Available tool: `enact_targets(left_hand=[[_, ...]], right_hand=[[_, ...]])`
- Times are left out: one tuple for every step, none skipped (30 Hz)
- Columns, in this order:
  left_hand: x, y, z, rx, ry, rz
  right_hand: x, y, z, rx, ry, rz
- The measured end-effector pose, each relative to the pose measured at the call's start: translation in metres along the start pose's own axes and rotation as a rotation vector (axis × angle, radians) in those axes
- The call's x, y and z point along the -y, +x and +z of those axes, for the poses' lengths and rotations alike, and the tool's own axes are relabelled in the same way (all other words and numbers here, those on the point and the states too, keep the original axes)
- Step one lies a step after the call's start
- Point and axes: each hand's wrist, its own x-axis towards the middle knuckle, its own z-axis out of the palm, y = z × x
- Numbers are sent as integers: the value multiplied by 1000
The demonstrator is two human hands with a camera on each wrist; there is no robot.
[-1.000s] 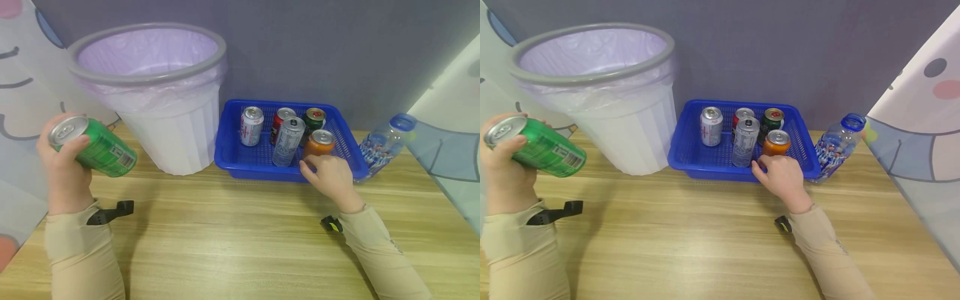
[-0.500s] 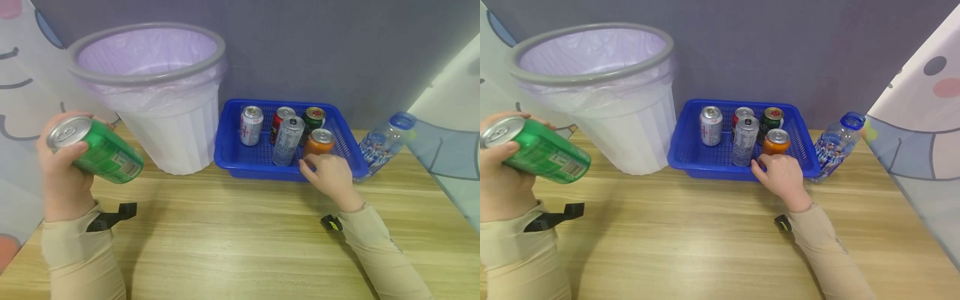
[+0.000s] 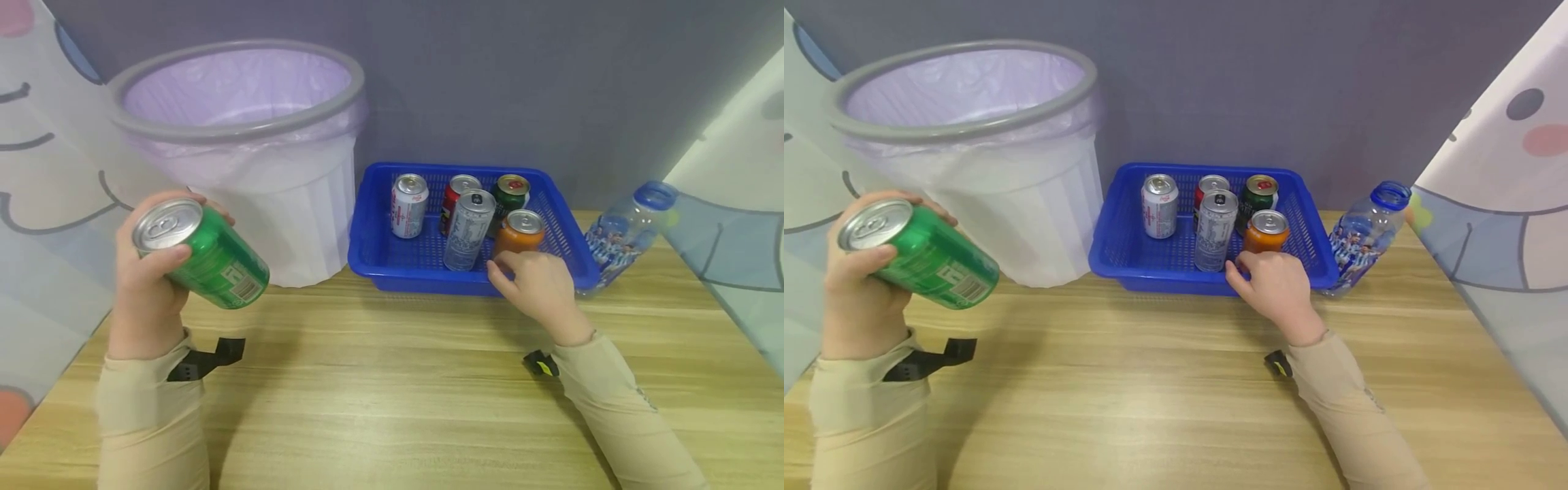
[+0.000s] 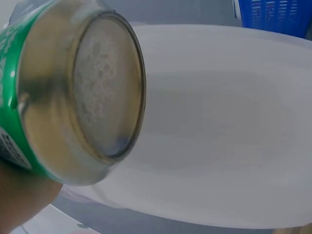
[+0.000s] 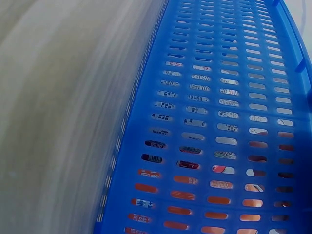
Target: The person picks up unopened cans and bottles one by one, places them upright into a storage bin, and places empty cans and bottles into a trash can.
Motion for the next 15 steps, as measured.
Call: enact_targets(left_hand=[[0, 0, 1, 16, -13, 3], [1, 0, 2, 23, -21, 2], [1, -1, 3, 27, -26, -4], [1, -1, 4, 32, -31, -8], [2, -1, 6, 34, -33, -12], [2, -1, 7, 38, -38, -14], [3, -1, 8, 42, -41, -17], [4, -2, 10, 45, -45, -24], [5, -2, 11, 53, -46, -27], [5, -2, 12, 63, -48, -31], [6, -2, 13, 74, -44, -38], [6, -3, 14, 88, -33, -44], [7, -4, 16, 99, -22, -53], [7, -4, 17, 111, -19, -58], [8, -4, 18, 123, -20, -58]], right_hand=[[0, 0, 0, -2, 0, -1], [0, 0, 0, -4, -1, -2], [0, 0, 0, -7, -1, -3], [0, 0, 0, -9, 0, -3], [0, 0, 0, -10, 0, -3], [0, 0, 0, -10, 1, -2], [1, 0, 0, -9, 1, -1], [1, 0, -1, -8, 1, 0], [1, 0, -1, -6, 1, 2], [1, 0, -1, -3, 1, 3], [1, 0, -1, -2, 0, 3], [1, 0, -1, 0, 1, 2], [1, 0, -1, 1, 0, 2], [1, 0, -1, 2, 0, 1], [1, 0, -1, 3, 0, 0]])
